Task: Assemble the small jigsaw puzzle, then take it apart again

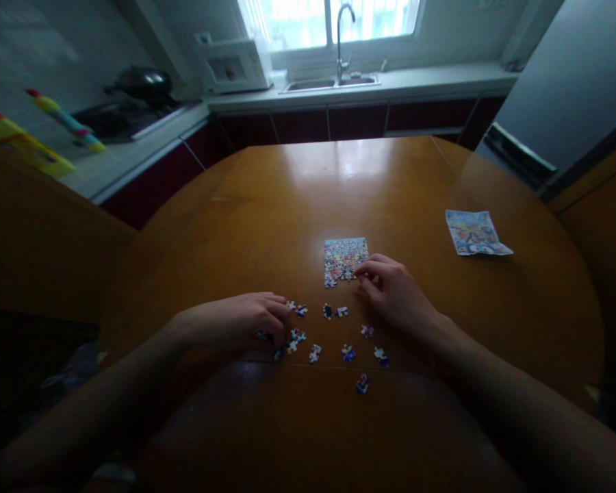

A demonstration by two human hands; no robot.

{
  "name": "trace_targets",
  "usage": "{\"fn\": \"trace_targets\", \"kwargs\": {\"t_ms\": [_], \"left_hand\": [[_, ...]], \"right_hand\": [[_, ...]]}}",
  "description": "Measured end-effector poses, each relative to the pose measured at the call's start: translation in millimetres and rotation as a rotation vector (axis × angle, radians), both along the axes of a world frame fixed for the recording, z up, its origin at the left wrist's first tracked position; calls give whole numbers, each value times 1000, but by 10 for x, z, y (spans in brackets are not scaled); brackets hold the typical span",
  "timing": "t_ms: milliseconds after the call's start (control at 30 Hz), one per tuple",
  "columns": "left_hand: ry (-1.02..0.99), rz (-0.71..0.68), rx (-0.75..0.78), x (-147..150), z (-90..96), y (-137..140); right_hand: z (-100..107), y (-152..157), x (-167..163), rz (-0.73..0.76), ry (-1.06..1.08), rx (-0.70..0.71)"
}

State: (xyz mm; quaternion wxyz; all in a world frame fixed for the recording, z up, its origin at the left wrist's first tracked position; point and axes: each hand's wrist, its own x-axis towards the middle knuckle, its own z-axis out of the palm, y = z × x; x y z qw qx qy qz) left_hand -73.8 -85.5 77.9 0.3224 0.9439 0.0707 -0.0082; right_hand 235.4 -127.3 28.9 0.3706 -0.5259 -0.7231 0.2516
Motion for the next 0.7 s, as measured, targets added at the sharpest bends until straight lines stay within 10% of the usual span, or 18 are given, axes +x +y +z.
{"fn": "trace_targets", "kwargs": {"t_ms": [700], "left_hand": [[-11,21,27,77,-122,14]], "right_hand": [[18,-8,-4,-6,11,-8]]}}
